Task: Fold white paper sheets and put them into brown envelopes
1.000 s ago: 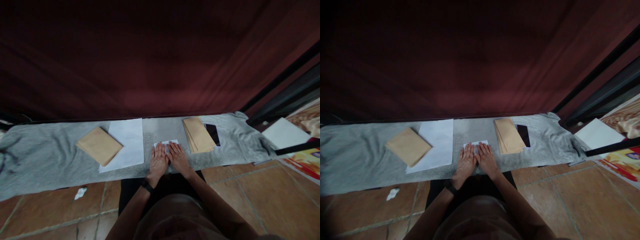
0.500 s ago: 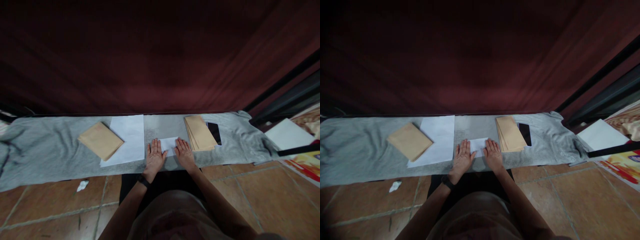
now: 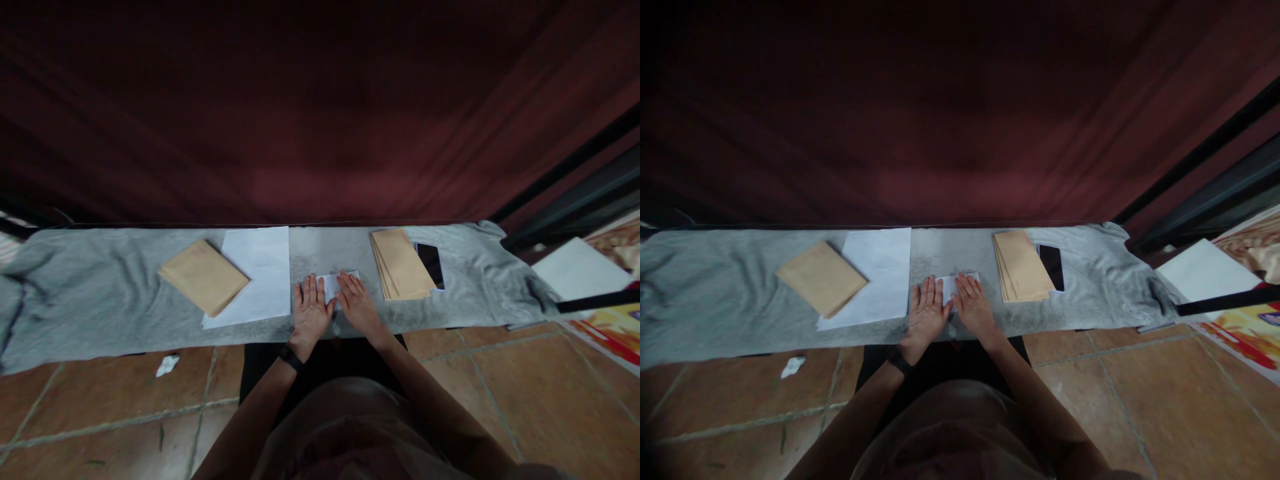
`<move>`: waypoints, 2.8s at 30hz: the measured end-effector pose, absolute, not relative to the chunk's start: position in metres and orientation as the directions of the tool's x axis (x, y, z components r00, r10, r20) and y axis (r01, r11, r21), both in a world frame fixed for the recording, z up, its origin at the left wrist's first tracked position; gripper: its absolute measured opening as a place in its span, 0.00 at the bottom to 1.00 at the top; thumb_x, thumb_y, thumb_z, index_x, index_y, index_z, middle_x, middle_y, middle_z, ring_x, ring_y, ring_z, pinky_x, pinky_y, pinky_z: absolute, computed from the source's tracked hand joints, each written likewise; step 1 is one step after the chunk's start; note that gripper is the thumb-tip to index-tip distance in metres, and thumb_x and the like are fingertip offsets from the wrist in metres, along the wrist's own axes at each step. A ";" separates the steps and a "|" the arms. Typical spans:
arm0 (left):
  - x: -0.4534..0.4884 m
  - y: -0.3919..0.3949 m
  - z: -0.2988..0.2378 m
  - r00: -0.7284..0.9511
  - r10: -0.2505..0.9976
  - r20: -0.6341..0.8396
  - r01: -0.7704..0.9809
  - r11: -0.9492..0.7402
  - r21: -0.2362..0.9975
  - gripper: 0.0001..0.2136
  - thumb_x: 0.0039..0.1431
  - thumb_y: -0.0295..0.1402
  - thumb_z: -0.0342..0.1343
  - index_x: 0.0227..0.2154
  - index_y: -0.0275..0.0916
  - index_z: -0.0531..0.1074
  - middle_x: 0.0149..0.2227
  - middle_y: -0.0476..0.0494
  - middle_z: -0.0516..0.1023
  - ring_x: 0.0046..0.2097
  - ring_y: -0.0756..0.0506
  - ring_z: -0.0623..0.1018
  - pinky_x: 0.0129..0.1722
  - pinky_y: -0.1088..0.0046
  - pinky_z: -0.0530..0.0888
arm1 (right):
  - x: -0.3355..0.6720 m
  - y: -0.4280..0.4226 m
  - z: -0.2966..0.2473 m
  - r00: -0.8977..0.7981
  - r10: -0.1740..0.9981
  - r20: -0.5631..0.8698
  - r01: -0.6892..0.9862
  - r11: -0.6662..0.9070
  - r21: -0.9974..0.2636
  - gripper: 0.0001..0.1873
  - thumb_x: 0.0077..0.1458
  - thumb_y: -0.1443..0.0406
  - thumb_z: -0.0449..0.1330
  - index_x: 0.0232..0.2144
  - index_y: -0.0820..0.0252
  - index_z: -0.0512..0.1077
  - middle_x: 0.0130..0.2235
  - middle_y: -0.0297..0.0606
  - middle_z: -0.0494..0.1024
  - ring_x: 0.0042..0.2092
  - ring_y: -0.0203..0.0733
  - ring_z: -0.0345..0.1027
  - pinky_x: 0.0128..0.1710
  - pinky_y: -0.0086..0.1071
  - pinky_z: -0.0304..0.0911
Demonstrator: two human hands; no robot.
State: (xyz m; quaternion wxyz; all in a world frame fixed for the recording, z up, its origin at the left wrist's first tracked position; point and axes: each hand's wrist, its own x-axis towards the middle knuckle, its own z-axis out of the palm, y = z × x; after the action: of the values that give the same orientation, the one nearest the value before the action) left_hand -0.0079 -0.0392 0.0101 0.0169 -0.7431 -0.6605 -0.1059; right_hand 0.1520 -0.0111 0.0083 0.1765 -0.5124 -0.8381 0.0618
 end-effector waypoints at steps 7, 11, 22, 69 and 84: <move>-0.009 -0.039 0.011 0.114 0.982 0.152 0.982 -0.134 0.130 0.29 0.68 0.36 0.42 0.68 0.28 0.54 0.70 0.29 0.53 0.72 0.35 0.51 0.70 0.45 0.47 | 0.131 -0.009 0.008 -0.491 0.849 0.195 0.800 0.528 -0.285 0.25 0.70 0.63 0.47 0.66 0.62 0.62 0.68 0.45 0.61 0.70 0.47 0.51 0.69 0.49 0.49; -0.008 -0.038 0.011 0.182 0.969 0.166 0.966 -0.208 0.156 0.28 0.67 0.30 0.39 0.69 0.29 0.51 0.70 0.32 0.55 0.73 0.39 0.51 0.70 0.47 0.48 | 0.132 -0.009 0.006 -0.484 0.853 0.196 0.801 0.522 -0.293 0.26 0.71 0.62 0.45 0.67 0.61 0.59 0.68 0.44 0.63 0.70 0.45 0.51 0.70 0.49 0.48; -0.006 -0.036 0.009 0.189 0.965 0.180 0.964 -0.217 0.152 0.27 0.69 0.32 0.38 0.69 0.30 0.53 0.70 0.33 0.55 0.72 0.39 0.53 0.70 0.50 0.50 | 0.139 -0.009 0.006 -0.445 0.871 0.210 0.829 0.489 -0.271 0.25 0.71 0.63 0.45 0.66 0.63 0.62 0.68 0.45 0.61 0.69 0.48 0.52 0.68 0.49 0.50; -0.029 -0.056 0.015 0.138 0.977 0.163 0.974 -0.164 0.158 0.23 0.71 0.33 0.43 0.65 0.33 0.62 0.69 0.34 0.59 0.69 0.35 0.61 0.67 0.51 0.59 | 0.191 -0.029 -0.021 -0.288 0.896 0.338 0.830 0.410 -0.378 0.26 0.69 0.67 0.45 0.67 0.63 0.58 0.68 0.48 0.61 0.69 0.48 0.53 0.67 0.49 0.57; -0.052 -0.064 0.012 0.421 0.906 0.043 0.901 -0.424 0.091 0.22 0.68 0.27 0.42 0.63 0.34 0.64 0.66 0.33 0.65 0.68 0.40 0.64 0.67 0.53 0.61 | 0.197 -0.032 -0.018 -0.302 0.897 0.322 0.827 0.415 -0.380 0.27 0.66 0.71 0.47 0.66 0.60 0.61 0.65 0.47 0.66 0.66 0.46 0.58 0.67 0.46 0.57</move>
State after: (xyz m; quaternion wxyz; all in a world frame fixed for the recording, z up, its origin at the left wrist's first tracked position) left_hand -0.0518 -0.0643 0.0121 -0.0270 -0.8426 -0.5362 -0.0424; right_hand 0.1971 -0.0323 -0.0179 0.2477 -0.5364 -0.8037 0.0708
